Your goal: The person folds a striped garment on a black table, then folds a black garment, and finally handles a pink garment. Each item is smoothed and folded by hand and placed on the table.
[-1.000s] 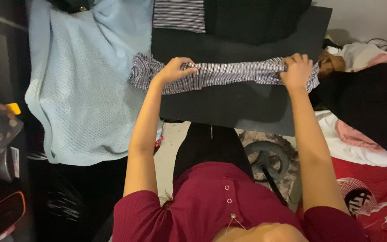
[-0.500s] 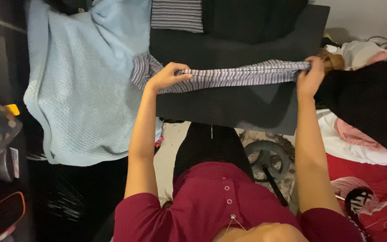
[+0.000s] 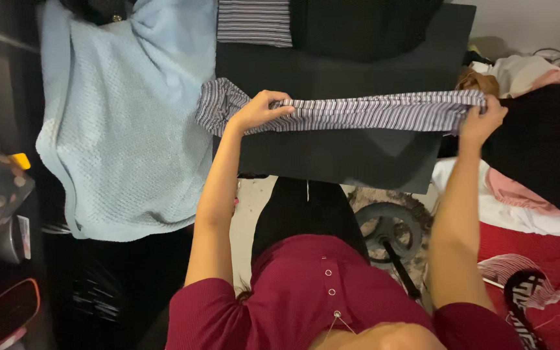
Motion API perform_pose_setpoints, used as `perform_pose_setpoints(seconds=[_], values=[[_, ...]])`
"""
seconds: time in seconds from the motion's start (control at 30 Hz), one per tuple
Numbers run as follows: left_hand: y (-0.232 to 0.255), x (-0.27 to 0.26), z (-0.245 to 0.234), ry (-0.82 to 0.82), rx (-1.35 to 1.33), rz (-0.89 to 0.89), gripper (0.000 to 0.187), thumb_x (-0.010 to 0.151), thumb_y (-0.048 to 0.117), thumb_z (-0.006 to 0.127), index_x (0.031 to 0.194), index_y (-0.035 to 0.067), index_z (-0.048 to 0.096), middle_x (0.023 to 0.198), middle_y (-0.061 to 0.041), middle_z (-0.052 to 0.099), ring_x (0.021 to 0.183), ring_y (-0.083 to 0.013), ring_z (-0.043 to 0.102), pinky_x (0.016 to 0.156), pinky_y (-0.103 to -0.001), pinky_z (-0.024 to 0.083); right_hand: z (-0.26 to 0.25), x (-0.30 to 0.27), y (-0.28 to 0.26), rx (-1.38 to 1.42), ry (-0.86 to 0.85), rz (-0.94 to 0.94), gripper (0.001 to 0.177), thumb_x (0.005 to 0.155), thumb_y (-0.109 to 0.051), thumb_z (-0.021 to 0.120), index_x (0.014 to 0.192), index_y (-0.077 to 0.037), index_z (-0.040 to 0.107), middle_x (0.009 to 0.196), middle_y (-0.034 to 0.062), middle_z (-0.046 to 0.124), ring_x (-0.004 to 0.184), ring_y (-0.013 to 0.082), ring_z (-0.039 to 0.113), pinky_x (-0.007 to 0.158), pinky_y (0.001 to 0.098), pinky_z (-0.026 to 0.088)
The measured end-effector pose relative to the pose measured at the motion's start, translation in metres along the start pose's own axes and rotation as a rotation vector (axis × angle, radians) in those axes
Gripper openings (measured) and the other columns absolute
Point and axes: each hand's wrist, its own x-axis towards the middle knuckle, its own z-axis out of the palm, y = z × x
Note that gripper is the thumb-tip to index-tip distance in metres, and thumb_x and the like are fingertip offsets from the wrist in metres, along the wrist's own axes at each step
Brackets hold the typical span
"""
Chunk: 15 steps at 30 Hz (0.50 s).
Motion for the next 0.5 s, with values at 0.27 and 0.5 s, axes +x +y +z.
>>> perform_pose_setpoints(seconds=[0.27,0.5], values=[[-0.012,0.000,0.003,0.045,0.072,0.031,0.033,0.097,0.032,0.072,0.100,0.000,0.070,0.080,-0.005,0.064,0.073,-0.0113,0.056,0.069,-0.031,0.048,-0.047,-0.001,0.017,0.171,-0.317,-0.145,0.031,0.099,0.010,0.060,0.124,-0.004,0.072,0.128,0.0175,0.070,0.126,0.0354,0.063,0.112,0.0427,0.048],[0.000,-0.013,-0.018,0.062,0.070,0.035,0.036,0.098,0.034,0.073,0.105,-0.002,0.069,0.084,-0.004,0.065,0.078,-0.0119,0.057,0.072,-0.032,0.049,-0.076,-0.004,0.020,0.078,-0.350,-0.083,0.019,0.097,-0.003,0.079,0.115,-0.002,0.074,0.112,0.0176,0.070,0.104,0.0339,0.065,0.091,0.0421,0.052]])
